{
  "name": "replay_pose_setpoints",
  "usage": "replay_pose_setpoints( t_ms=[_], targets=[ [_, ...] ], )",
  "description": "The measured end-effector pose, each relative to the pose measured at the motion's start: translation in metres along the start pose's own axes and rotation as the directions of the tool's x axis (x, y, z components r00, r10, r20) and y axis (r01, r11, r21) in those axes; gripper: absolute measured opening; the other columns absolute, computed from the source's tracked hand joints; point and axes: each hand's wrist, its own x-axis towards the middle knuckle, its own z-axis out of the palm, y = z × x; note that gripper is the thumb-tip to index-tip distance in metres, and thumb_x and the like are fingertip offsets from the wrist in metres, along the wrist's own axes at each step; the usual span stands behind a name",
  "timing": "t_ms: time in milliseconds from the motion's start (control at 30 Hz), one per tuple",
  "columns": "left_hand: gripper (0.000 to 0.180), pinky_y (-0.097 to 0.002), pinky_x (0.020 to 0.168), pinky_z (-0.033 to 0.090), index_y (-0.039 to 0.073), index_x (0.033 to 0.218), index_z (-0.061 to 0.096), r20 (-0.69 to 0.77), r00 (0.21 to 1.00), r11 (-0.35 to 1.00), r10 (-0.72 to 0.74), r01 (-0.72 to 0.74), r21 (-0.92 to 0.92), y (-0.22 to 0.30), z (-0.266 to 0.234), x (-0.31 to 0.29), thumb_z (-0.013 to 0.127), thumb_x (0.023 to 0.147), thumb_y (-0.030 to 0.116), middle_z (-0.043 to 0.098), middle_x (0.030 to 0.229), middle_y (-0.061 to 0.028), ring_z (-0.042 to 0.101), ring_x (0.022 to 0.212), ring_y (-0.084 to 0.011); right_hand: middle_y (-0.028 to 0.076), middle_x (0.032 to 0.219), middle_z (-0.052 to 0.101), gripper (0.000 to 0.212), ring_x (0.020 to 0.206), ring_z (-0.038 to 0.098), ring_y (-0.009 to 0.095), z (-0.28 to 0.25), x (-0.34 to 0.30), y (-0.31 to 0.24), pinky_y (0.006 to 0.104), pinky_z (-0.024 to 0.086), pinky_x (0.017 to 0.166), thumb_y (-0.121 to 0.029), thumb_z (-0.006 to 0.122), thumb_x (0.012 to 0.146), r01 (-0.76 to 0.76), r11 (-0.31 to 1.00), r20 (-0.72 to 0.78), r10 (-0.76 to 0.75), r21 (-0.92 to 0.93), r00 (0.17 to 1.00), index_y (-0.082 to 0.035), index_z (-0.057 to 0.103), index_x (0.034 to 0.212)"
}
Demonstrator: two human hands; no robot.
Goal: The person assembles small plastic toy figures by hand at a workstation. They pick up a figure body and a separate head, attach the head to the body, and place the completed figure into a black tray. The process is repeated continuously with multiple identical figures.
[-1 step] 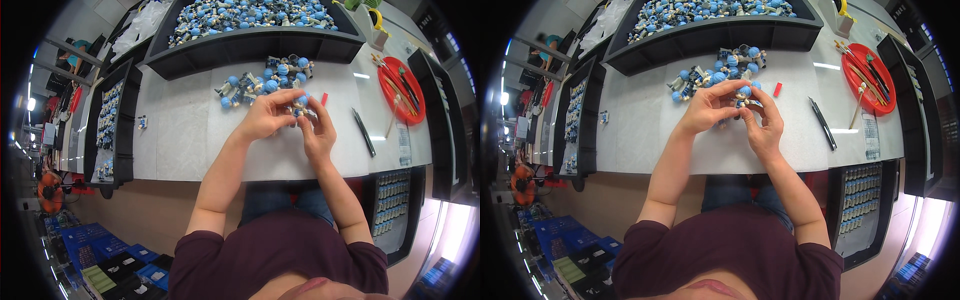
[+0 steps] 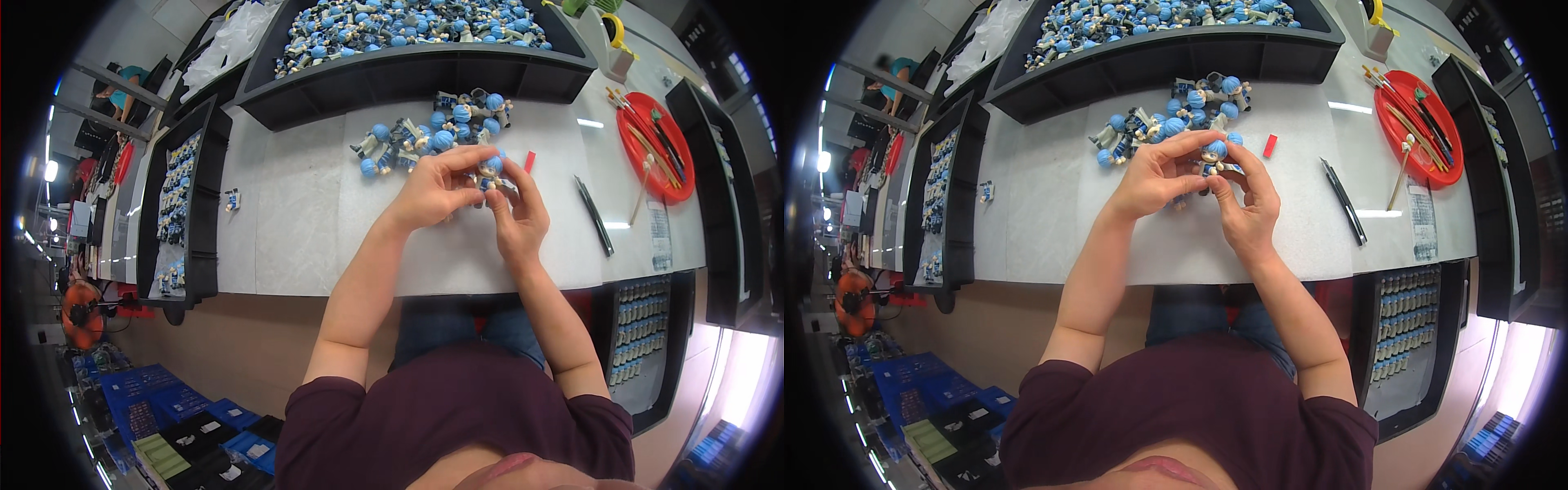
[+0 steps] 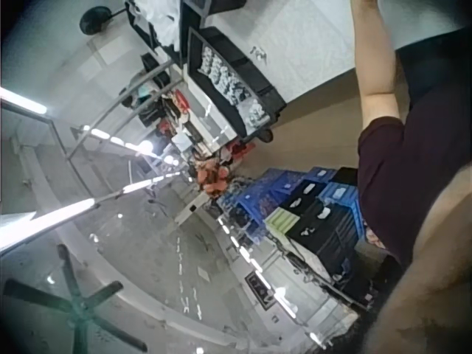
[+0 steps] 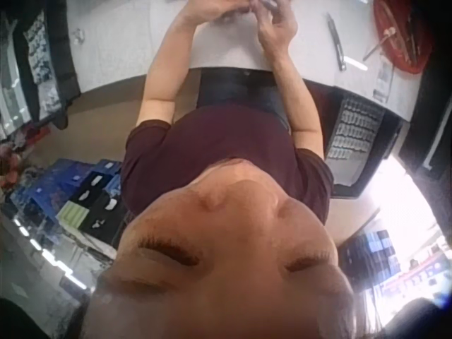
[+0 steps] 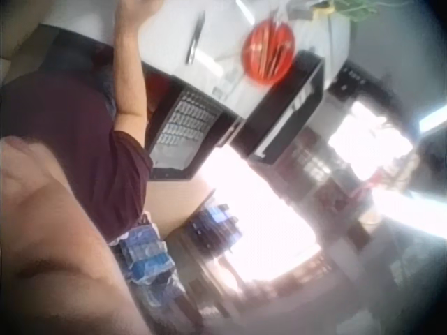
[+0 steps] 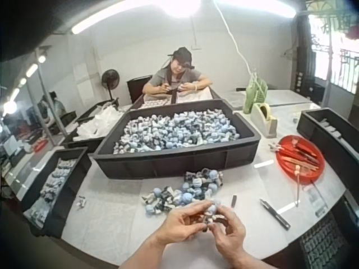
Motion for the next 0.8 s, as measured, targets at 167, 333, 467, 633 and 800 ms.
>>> replay_pose_setpoints(
  t_ms=[167,333,467,633,800],
  targets=[
    [0.049,-0.0252,0.078,0.049,0.001,0.118,0.052,0.032,0.998,0.997,0.045,-0.047,0.058,-0.001,0.001,0.0,0.062,0.071,-0.009,0.05,0.121,-0.0099,0.053,0.094,-0.0119,0.016,0.116,0.048,0.035,0.096,0.055,0.02,-0.001,-0.001,0.001,0.0274,0.051,0.078,0.003,0.063,0.076,0.039,0.999,-0.025,-0.039,-0.007,0.999,0.004,0.053,0.11],
    [0.052,-0.0233,0.071,0.05,0.002,0.118,0.052,0.04,0.998,0.996,0.052,-0.055,0.076,0.0,0.004,0.0,0.061,0.07,-0.011,0.049,0.122,-0.0103,0.053,0.085,-0.0086,0.016,0.113,0.05,0.033,0.095,0.056,0.019,-0.002,-0.003,0.002,0.0268,0.051,0.078,0.005,0.062,0.076,0.054,0.998,-0.052,-0.056,-0.036,0.997,0.003,0.054,0.108],
    [0.052,-0.0241,0.074,0.05,0.002,0.118,0.052,0.043,0.998,0.994,0.048,-0.052,0.095,-0.001,0.005,0.0,0.061,0.069,-0.012,0.049,0.122,-0.0102,0.054,0.09,-0.0109,0.015,0.11,0.053,0.032,0.093,0.057,0.019,-0.001,-0.003,-0.001,0.0262,0.051,0.078,0.006,0.062,0.076,0.027,0.999,-0.085,-0.03,-0.032,0.996,0.003,0.055,0.107],
    [0.053,-0.0267,0.08,0.05,0.001,0.12,0.05,0.003,1.0,1.0,0.009,-0.009,-0.006,-0.004,0.004,0.0,0.061,0.069,-0.013,0.049,0.122,-0.0109,0.054,0.1,-0.0158,0.014,0.111,0.052,0.035,0.093,0.056,0.017,-0.004,-0.002,0.002,0.0275,0.049,0.078,0.0,0.062,0.078,-0.058,0.998,-0.04,0.057,-0.029,0.998,0.002,0.052,0.111],
    [0.055,-0.0287,0.085,0.048,-0.001,0.121,0.047,-0.052,0.999,0.992,-0.005,-0.002,-0.128,-0.001,0.002,0.003,0.061,0.069,-0.013,0.051,0.12,-0.011,0.054,0.102,-0.0174,0.012,0.102,0.048,0.035,0.092,0.05,0.018,-0.002,0.002,-0.011,0.0333,0.044,0.081,-0.007,0.055,0.079,0.056,0.994,-0.18,-0.038,0.095,0.983,-0.002,0.042,0.111]
  ],
)
